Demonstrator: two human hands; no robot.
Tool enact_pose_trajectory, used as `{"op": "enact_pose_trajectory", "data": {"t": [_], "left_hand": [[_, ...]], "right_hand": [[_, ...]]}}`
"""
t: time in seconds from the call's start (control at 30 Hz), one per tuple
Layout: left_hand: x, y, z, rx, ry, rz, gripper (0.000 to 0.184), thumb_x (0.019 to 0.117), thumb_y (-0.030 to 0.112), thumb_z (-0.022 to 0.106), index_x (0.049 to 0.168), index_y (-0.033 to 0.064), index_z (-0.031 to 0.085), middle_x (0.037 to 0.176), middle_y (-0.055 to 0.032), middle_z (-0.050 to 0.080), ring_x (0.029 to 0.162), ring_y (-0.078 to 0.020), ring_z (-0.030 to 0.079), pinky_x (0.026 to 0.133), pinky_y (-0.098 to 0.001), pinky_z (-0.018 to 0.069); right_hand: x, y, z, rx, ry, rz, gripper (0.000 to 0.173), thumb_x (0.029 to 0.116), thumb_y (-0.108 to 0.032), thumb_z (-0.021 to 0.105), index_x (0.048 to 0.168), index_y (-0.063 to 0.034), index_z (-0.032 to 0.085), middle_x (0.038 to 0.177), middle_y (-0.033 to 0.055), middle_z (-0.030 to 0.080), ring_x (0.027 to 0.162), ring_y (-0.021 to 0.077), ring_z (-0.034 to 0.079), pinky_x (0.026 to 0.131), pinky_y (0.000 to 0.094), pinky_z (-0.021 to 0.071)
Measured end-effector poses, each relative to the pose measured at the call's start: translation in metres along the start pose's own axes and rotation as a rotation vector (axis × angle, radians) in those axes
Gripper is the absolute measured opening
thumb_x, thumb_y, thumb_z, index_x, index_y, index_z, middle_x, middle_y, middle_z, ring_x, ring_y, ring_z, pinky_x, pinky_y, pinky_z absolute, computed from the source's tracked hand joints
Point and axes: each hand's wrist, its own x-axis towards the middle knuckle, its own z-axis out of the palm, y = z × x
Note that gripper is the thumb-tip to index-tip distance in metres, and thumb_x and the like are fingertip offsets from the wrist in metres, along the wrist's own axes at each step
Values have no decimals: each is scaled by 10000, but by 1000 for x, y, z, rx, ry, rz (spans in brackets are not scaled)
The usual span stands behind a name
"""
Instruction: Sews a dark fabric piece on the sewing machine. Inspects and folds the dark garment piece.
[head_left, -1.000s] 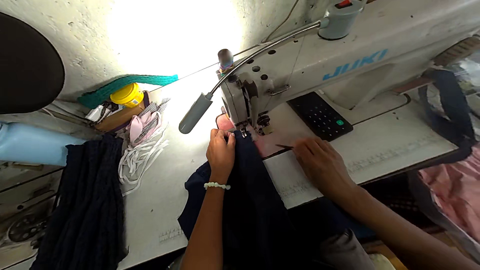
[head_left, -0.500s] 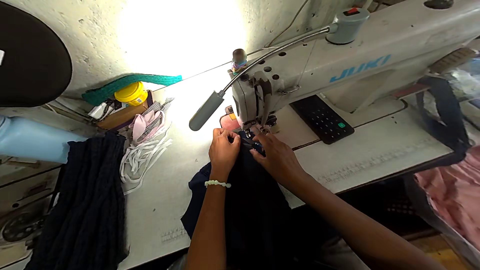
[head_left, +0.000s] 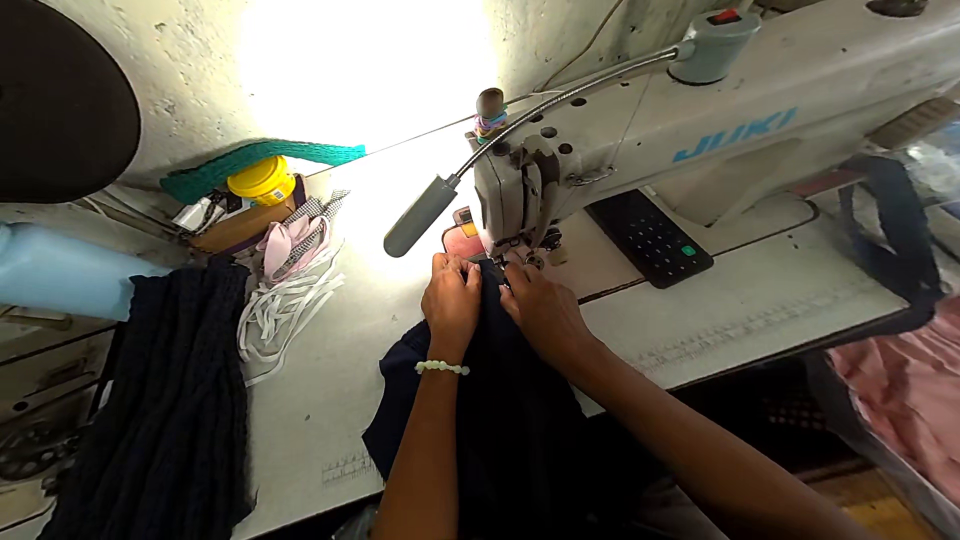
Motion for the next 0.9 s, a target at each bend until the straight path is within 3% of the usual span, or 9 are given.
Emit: {"op": "enact_pose_trajectory", "data": {"t": [0.1, 0.43, 0.57, 0.63, 0.7, 0.77, 0.8, 0.83, 0.9], "left_hand": [[-1, -1, 1, 2, 13, 17, 215, 1041, 201, 575, 974, 45, 707, 1176, -136, 626, 1007, -310, 649, 819, -535, 516], [-2, -2, 6, 43, 76, 47, 219, 1047, 172, 549, 975, 17, 686, 1178, -161, 619, 988, -318, 659, 809, -522, 530], [1, -10, 13, 192, 182, 215, 185, 1002, 126, 614, 995, -39, 698, 1143, -217, 635, 879, -371, 691, 708, -533, 563], [8, -19, 13, 195, 192, 333, 171, 988, 108, 632, 989, -52, 691, 1114, -227, 634, 854, -372, 691, 695, -521, 574], [11, -26, 9, 167, 163, 393, 158, 995, 76, 617, 1037, -65, 672, 1124, -243, 619, 888, -373, 687, 740, -507, 584], [6, -30, 3, 134, 143, 451, 178, 989, 27, 601, 1131, -71, 646, 1168, -255, 600, 942, -365, 680, 803, -492, 586], [-2, -30, 0, 114, 141, 485, 208, 985, 8, 591, 1171, -72, 637, 1200, -256, 595, 970, -356, 677, 827, -483, 585], [-15, -27, -5, 101, 140, 519, 222, 985, 0, 574, 1187, -65, 640, 1230, -248, 598, 1018, -351, 674, 860, -477, 584], [-56, -20, -13, 89, 137, 586, 236, 970, -18, 537, 1154, -40, 683, 1274, -228, 634, 1154, -364, 646, 953, -481, 550]], "right_hand": [[3, 3, 6, -14, 52, -25, 192, 994, -97, 593, 1054, 68, 670, 845, 230, 647, 679, 384, 687, 562, 475, 545], [2, 7, 11, 16, 104, -48, 184, 992, -87, 590, 1048, 64, 678, 817, 224, 653, 658, 382, 689, 542, 477, 547], [-13, 17, -1, 65, 141, -41, 242, 956, -108, 638, 1124, 61, 684, 843, 202, 684, 649, 350, 691, 559, 484, 560], [-25, 34, -10, 29, 207, -53, 217, 927, -109, 677, 1056, 65, 690, 844, 204, 688, 637, 352, 695, 539, 490, 565], [-37, 57, -22, -58, 230, -64, 228, 926, -142, 704, 1064, 38, 718, 914, 219, 691, 781, 400, 705, 631, 525, 576], [-52, 77, -34, -80, 253, -108, 287, 963, -221, 676, 1141, -4, 735, 1129, 248, 679, 1034, 472, 641, 821, 605, 519], [-62, 83, -39, -69, 283, -143, 304, 984, -256, 637, 1156, -27, 741, 1185, 235, 674, 1080, 465, 622, 853, 600, 493], [-75, 86, -45, -40, 304, -169, 293, 1001, -266, 607, 1116, -40, 753, 1156, 208, 694, 1055, 423, 640, 844, 558, 504], [-109, 82, -57, 69, 272, -200, 270, 1008, -240, 573, 959, -46, 755, 927, 128, 729, 857, 270, 699, 744, 392, 575]]}}
